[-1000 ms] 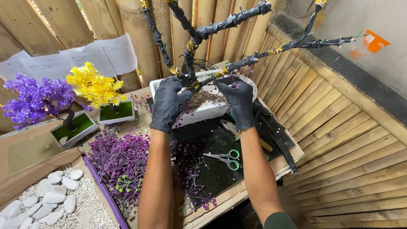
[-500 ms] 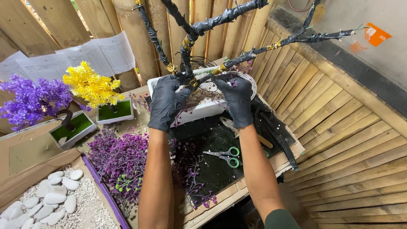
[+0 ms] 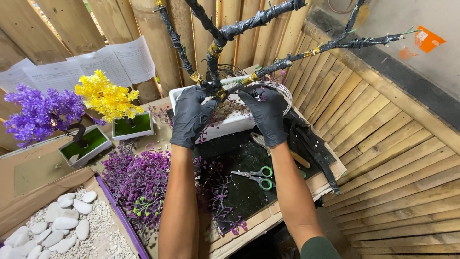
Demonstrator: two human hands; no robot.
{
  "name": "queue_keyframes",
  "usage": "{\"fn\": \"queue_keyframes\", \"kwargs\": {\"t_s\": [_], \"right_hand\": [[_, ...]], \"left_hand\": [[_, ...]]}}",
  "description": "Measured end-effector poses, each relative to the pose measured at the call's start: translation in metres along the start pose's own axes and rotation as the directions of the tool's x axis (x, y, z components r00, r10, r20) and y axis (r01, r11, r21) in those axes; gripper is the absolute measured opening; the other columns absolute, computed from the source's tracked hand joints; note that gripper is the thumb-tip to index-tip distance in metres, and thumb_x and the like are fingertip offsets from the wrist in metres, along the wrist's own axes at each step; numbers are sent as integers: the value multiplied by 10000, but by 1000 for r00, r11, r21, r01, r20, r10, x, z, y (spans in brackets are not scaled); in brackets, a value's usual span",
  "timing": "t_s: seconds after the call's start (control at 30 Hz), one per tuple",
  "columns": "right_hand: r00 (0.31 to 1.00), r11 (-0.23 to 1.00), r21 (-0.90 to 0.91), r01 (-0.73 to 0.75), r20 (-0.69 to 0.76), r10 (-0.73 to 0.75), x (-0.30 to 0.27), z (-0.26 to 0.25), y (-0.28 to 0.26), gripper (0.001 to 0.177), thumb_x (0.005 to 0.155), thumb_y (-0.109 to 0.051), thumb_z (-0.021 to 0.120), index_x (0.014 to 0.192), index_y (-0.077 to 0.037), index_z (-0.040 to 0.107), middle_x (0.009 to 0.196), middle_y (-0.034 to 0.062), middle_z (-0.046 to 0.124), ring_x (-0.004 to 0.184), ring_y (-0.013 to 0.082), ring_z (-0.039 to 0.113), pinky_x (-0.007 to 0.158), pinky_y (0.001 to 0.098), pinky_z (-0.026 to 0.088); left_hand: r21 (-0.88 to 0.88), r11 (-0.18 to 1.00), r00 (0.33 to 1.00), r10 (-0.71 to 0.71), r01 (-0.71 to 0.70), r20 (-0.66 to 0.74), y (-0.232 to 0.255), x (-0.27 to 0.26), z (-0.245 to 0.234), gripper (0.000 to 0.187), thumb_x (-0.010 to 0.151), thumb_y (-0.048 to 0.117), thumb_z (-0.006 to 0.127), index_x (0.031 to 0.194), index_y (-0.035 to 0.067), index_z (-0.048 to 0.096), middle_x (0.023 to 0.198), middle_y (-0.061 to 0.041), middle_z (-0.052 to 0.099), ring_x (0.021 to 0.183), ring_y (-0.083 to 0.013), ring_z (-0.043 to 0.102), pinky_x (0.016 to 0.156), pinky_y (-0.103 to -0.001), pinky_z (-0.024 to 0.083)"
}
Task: The person arranges purple artificial flowers onto a black bonsai tree structure placed in a white rectangular pot. They use scissors to trim the flower stems and pliers to secure the branches and wires. The workspace includes a bamboo background and other completed bonsai trees.
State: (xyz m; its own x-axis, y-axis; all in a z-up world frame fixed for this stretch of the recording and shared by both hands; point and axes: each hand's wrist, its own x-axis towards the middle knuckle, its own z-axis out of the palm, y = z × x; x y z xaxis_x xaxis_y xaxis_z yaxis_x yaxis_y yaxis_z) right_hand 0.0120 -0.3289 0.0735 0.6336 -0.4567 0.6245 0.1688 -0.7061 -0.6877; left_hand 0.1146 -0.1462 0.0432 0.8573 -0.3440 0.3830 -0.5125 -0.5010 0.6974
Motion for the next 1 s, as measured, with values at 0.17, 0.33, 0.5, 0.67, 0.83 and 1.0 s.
{"fn": "queue_keyframes", "kwargs": {"t_s": [0.17, 0.33, 0.5, 0.67, 0.83, 1.0], "right_hand": [[999, 1000, -5, 26, -21, -26, -1, 0, -3, 154, 788, -313, 924, 850, -212, 824, 805, 31, 771, 910, 279, 740, 889, 336, 538], [996, 990, -108, 93, -5, -94, -4, 6, 40, 167, 783, -319, 937, 776, -213, 808, 720, 23, 742, 824, 267, 739, 847, 298, 543], [997, 996, -62, 68, -16, -70, -3, 6, 25, 195, 772, -332, 940, 765, -197, 798, 701, 40, 728, 802, 287, 731, 841, 320, 545], [948, 904, 308, -297, 206, 241, -4, -26, 43, 282, 786, -263, 932, 1007, -131, 818, 977, 37, 783, 928, 169, 679, 943, 337, 526], [875, 907, 20, -420, 272, 399, -5, -98, -30, 473, 764, -315, 909, 1198, -195, 763, 1177, 86, 747, 1103, 234, 692, 1028, 354, 505], [961, 965, -27, -259, 87, 261, -14, -116, -29, 463, 830, -272, 901, 1236, -137, 724, 1150, 103, 725, 1032, 227, 705, 923, 337, 546]], "left_hand": [[-10, 999, 999, -32, 33, 15, 8, -1, -3, 383, 829, 379, 815, 1147, 170, 774, 1209, -100, 720, 1242, -323, 605, 1100, -440, 478], [-37, 996, 996, -78, 79, 38, 11, -1, -7, 357, 840, 394, 799, 1139, 200, 772, 1210, -77, 719, 1240, -316, 611, 1089, -445, 487], [-40, 997, 997, -69, 70, 39, 5, 1, -2, 368, 844, 382, 799, 1154, 185, 770, 1212, -104, 716, 1240, -333, 611, 1083, -455, 492], [-111, 989, 992, -90, 99, 89, 21, -5, -13, 375, 861, 330, 783, 1196, 163, 759, 1254, -144, 698, 1259, -389, 593, 1098, -498, 464], [-104, 988, 988, -98, 110, 118, 25, -7, -20, 350, 854, 373, 790, 1173, 230, 769, 1261, -66, 705, 1270, -321, 600, 1114, -466, 457], [-112, 982, 984, -140, 152, 112, 28, -8, -42, 309, 874, 434, 773, 1139, 276, 776, 1248, -25, 713, 1254, -289, 616, 1112, -448, 451]]}}
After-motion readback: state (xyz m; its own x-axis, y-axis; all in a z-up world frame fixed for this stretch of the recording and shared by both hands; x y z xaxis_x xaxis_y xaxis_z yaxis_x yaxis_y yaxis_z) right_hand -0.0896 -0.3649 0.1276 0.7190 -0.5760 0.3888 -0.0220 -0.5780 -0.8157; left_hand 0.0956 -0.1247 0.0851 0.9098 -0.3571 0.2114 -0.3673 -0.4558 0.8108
